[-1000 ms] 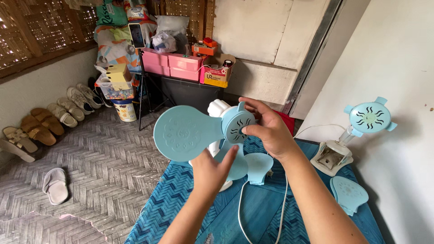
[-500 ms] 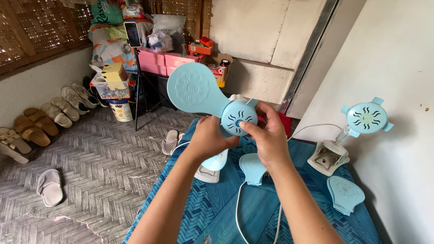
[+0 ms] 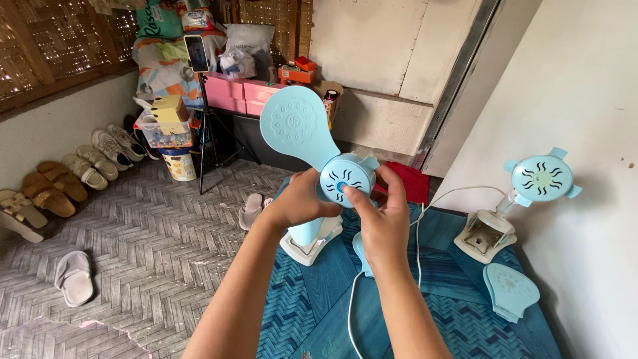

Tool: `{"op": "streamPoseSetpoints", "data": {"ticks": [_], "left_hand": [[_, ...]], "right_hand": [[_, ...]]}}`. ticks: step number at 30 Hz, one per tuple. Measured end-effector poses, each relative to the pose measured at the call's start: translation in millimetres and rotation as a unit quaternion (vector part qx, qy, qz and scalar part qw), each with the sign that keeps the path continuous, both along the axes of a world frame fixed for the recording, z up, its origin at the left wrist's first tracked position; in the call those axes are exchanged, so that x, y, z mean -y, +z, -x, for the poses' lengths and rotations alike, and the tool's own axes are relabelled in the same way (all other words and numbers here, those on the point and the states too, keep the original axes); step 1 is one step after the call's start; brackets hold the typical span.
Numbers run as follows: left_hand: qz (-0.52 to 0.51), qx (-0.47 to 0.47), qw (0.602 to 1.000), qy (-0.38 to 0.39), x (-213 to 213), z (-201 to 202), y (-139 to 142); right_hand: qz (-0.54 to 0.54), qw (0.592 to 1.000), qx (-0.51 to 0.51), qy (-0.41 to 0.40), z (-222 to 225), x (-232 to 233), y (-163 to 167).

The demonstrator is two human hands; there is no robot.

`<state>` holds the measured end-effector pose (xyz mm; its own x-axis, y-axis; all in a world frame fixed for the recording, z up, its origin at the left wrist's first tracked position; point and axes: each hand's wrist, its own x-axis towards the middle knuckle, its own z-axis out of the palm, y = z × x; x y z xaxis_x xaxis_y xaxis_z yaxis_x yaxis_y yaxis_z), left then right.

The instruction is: The person disassembles a small clip-on electric fan on a bed, detaching the front grille and blades by hand and setting the parts on the bed, then handles the power cord and reattaches the blades to the fan hub, working between two fan units.

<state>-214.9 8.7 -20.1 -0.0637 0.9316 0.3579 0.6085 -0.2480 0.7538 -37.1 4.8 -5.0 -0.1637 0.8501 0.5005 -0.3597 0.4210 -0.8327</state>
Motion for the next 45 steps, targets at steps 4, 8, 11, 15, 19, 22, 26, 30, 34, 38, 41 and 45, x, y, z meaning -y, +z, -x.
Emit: {"op": "streamPoseSetpoints", "data": {"ticks": [4, 8, 11, 15, 19, 22, 26, 30, 34, 38, 41, 45], "left_hand": [[0.007, -0.03, 0.999, 0.014, -2.1, 2.6, 2.8], [-0.021, -0.006, 1.0, -0.008, 1.5, 5.2, 6.4], [-0.027, 0.087, 0.994, -0.055, 5.6, 7.4, 8.3], [-0.044, 0.102, 0.991, -0.074, 6.3, 7.3, 10.8], [-0.007, 0.096, 0.994, -0.057, 5.3, 3.5, 8.2], [-0.013, -0.017, 1.0, 0.003, 6.5, 1.2, 4.9], [-0.213, -0.06, 0.972, 0.078, 21.5, -13.1, -3.7], [-0.327, -0.002, 0.914, 0.242, 50.4, -59.8, -26.3], [-0.161, 0.23, 0.929, 0.241, 60.9, -89.2, -42.7], [-0.034, 0.517, 0.852, 0.081, 38.6, -81.7, -34.4], [-0.035, 0.637, 0.77, 0.004, 29.1, -80.0, -24.6], [-0.005, 0.734, 0.679, -0.03, 17.6, -90.0, -10.4]], "right_hand": [[-0.001, 1.0, 0.007, -0.014, 2.5, 1.2, -1.2], [-0.004, 1.0, 0.0, -0.019, 8.4, 1.5, 2.0], [0.015, 1.0, 0.011, -0.018, 10.1, -0.1, 6.7], [-0.001, 1.0, 0.02, -0.008, 7.5, -2.3, 9.3], [-0.005, 0.996, 0.075, -0.056, 4.2, -2.3, 3.7], [-0.033, 0.994, 0.084, -0.059, 2.1, -4.3, -0.3], [-0.041, 0.994, 0.084, -0.064, 1.4, -9.0, -2.7], [-0.054, 0.99, 0.098, -0.081, 4.6, -11.3, -4.3], [-0.056, 0.988, 0.109, -0.09, 8.6, -14.6, -3.7], [-0.06, 0.988, 0.112, -0.085, 10.4, -17.2, -3.2], [-0.037, 0.993, 0.087, -0.077, 12.6, -17.0, -5.7], [-0.02, 0.995, 0.07, -0.065, 12.3, -17.1, -11.3]]}}
